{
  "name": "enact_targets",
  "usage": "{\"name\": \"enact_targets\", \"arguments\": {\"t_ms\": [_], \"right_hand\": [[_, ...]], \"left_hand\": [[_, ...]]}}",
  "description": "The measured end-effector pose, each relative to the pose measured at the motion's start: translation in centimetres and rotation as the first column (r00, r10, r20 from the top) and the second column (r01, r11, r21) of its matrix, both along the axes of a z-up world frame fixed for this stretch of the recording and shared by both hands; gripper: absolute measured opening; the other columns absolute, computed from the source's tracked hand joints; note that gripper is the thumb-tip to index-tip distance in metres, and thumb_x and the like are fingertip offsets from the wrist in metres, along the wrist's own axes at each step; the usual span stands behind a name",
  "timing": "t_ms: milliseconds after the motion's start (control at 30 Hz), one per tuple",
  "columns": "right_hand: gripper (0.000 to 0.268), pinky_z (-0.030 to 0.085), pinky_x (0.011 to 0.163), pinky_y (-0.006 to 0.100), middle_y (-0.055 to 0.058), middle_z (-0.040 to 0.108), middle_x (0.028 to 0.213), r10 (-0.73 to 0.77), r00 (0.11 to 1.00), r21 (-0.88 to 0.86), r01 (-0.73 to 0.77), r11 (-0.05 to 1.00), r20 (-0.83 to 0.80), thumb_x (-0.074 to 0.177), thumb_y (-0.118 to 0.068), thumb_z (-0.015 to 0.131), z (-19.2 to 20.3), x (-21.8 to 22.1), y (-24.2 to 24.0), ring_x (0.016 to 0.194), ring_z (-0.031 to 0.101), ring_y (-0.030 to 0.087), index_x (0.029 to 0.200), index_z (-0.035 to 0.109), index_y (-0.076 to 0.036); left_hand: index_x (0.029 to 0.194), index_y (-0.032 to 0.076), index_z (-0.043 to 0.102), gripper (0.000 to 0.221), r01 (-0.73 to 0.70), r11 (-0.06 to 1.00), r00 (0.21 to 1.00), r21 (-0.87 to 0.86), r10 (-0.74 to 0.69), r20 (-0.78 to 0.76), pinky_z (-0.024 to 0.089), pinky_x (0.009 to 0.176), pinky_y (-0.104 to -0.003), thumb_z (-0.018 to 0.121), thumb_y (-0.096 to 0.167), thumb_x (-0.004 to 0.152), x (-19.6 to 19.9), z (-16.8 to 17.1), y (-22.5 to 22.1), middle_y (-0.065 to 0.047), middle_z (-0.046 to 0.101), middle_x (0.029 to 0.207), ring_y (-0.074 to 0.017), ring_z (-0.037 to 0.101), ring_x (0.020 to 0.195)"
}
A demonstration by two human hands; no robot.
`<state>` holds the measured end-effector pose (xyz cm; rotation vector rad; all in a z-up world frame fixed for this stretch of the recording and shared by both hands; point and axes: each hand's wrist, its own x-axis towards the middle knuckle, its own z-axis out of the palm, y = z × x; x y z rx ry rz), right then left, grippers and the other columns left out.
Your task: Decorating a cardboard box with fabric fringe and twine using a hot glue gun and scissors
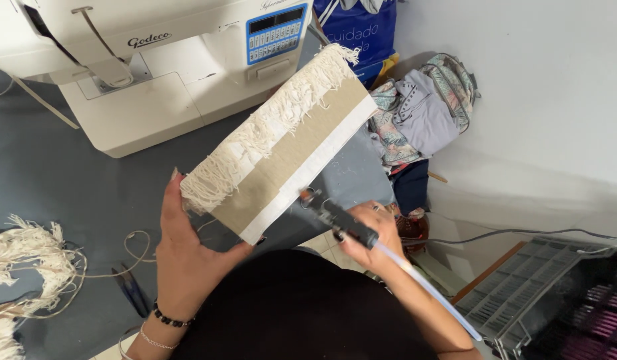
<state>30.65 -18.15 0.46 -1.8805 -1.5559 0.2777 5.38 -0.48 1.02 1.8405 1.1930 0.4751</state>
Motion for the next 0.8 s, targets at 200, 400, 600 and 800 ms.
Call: {"name": "enact_targets", "arguments": {"t_ms": [200, 400, 600, 800], "right_hand": [[0.046, 0.045, 0.067, 0.040, 0.007, 0.058, 0.076, -0.003, 0.999, 0.000, 0.003, 1.000, -0.037, 0.099, -0.052, 0.049, -0.2, 0.6, -0.1, 0.065, 0.056, 0.026, 0.083, 0.055, -0.009], [0.045, 0.051, 0.075, 0.040, 0.012, 0.071, 0.091, -0.015, 0.998, -0.011, 0.014, 1.000, -0.067, 0.100, -0.046, 0.052, 0.8, 0.8, 0.4, 0.079, 0.067, 0.030, 0.097, 0.068, -0.004], [0.046, 0.051, 0.072, 0.039, 0.010, 0.067, 0.083, -0.013, 0.999, 0.021, 0.014, 1.000, -0.052, 0.100, -0.048, 0.050, -0.1, 1.7, 0.5, 0.072, 0.066, 0.026, 0.088, 0.061, -0.005], [0.040, 0.052, 0.070, 0.038, 0.007, 0.067, 0.080, -0.003, 0.999, 0.047, 0.005, 0.999, -0.041, 0.098, -0.043, 0.054, -0.2, 2.2, 0.4, 0.070, 0.066, 0.024, 0.084, 0.061, -0.007]], "left_hand": [[0.160, 0.016, 0.018, 0.133, -0.026, 0.997, 0.998, -0.076, 0.021, -0.061, 0.053, 0.087, -0.051, 0.093, 0.037, 0.052, 0.4, 0.9, 0.4, -0.007, 0.030, 0.169, -0.0305, 0.046, 0.143], [0.161, 0.016, 0.018, 0.132, -0.036, 0.996, 0.998, -0.085, 0.031, -0.063, 0.053, 0.083, -0.048, 0.092, 0.038, 0.054, 0.4, 1.0, 0.5, -0.008, 0.032, 0.168, -0.0308, 0.051, 0.136], [0.161, 0.019, 0.018, 0.134, -0.050, 0.991, 0.994, -0.124, 0.038, -0.101, 0.054, 0.075, -0.047, 0.092, 0.040, 0.052, 0.5, 0.9, 0.6, -0.009, 0.031, 0.168, -0.0294, 0.059, 0.119], [0.162, 0.017, 0.018, 0.136, -0.080, 0.987, 0.993, -0.141, 0.066, -0.099, 0.053, 0.087, -0.045, 0.094, 0.037, 0.050, 0.9, 1.3, 0.5, -0.011, 0.033, 0.166, -0.0289, 0.050, 0.137]]}}
